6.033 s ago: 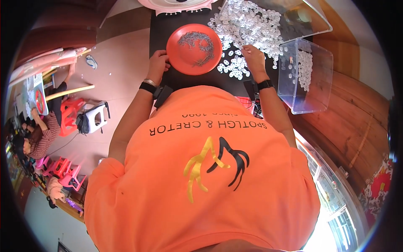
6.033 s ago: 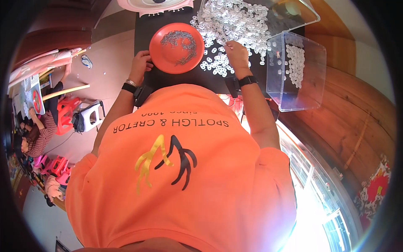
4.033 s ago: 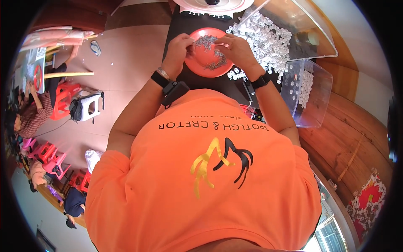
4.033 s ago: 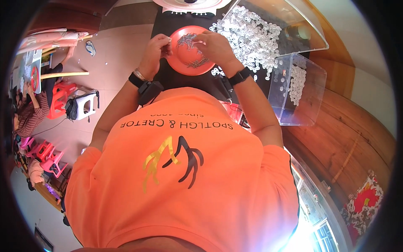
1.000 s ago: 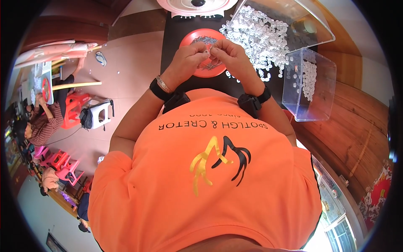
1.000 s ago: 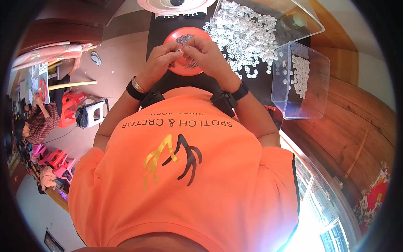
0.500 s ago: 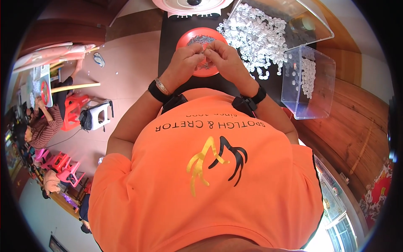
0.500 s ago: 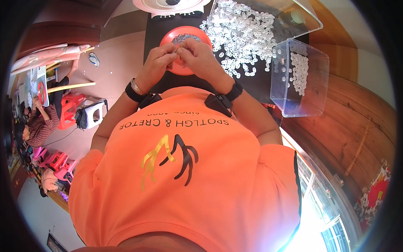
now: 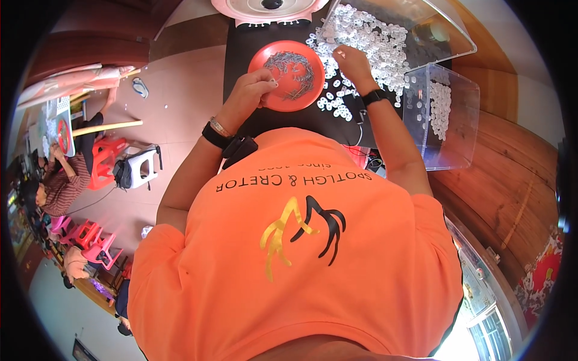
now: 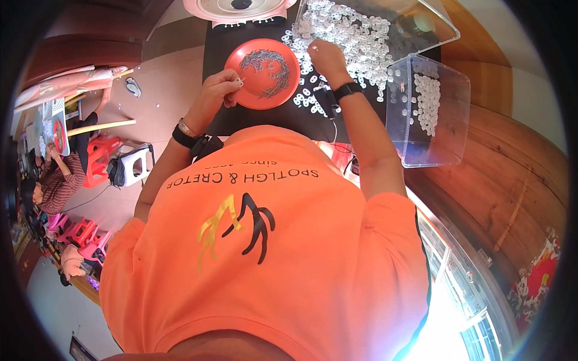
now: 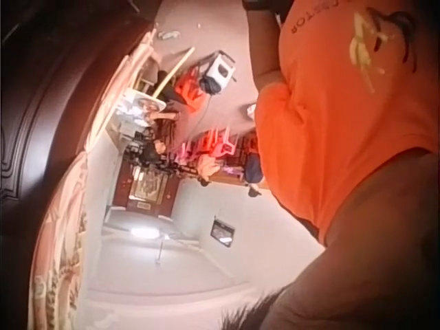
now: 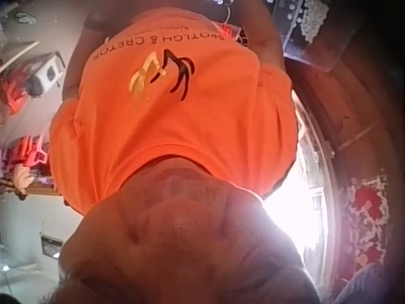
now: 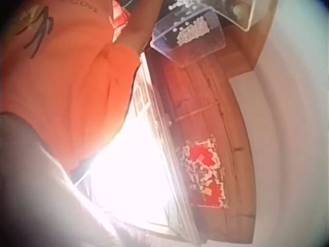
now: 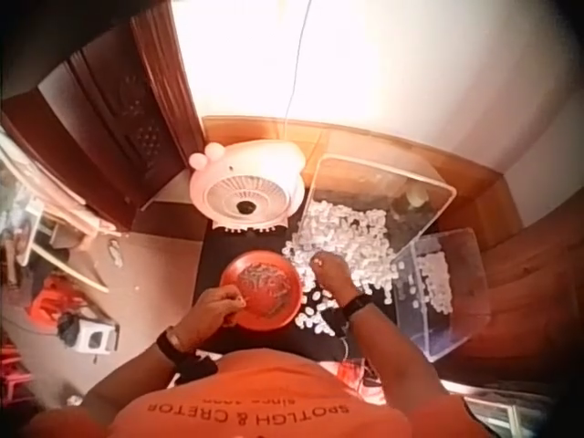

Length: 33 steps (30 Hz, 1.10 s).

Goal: Manually assembling small white plastic rings with metal fasteners at a workstation.

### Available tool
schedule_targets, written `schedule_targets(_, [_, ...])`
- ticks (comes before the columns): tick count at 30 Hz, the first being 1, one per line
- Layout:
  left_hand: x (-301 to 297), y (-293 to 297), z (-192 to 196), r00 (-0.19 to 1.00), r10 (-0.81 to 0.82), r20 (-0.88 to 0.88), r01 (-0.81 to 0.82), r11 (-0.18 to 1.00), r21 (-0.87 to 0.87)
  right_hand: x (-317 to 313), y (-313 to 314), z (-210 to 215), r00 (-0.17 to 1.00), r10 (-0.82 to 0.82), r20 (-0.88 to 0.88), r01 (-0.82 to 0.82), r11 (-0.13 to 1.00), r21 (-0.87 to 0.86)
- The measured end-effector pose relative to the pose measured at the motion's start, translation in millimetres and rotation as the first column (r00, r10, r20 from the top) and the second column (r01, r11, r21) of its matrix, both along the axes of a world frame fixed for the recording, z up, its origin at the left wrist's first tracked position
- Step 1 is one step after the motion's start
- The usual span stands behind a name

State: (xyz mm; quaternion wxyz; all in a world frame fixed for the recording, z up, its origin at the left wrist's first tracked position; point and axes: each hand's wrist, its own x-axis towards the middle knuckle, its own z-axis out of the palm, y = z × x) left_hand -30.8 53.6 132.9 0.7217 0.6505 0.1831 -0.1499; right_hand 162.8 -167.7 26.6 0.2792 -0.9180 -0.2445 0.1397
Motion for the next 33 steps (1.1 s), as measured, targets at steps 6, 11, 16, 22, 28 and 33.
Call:
schedule_targets(6, [-3.3, -1.1, 1.3, 0.999, 0.021, -0.025, -0.022, 1.0, -0.022, -3.0, 21.5, -11.4, 0.995, 0.027, 0.098, -0.005, 0.977, -0.215])
schedule_targets(11, [0.7, -1.0, 4.3, 0.999, 0.035, -0.013, -0.035, 0.999, -0.026, 1.7, 8.2, -15.4, 0.99, 0.049, 0.131, -0.025, 0.983, -0.181])
schedule_targets(16, [15.0, 1.2, 26.3, 0.994, 0.072, 0.082, -0.068, 0.997, -0.047, -14.0, -13.7, 56.4, 0.825, -0.045, -0.564, 0.337, 0.84, 0.426])
schedule_targets(22, [54.0, -18.5, 81.4, 0.957, -0.053, 0.284, 0.087, 0.99, -0.11, -45.0, -33.1, 159.6, 0.774, 0.184, -0.606, 0.458, 0.498, 0.736])
schedule_targets(28, [77.4, -56.6, 130.0, 0.867, -0.229, 0.443, 0.282, 0.958, -0.056, -64.8, -36.8, 216.1, 0.846, 0.216, -0.487, 0.4, 0.347, 0.848])
schedule_targets(33, [85.3, -70.9, 132.3, 0.841, -0.287, 0.458, 0.339, 0.94, -0.033, -75.5, -42.4, 236.3, 0.895, 0.151, -0.42, 0.331, 0.405, 0.852])
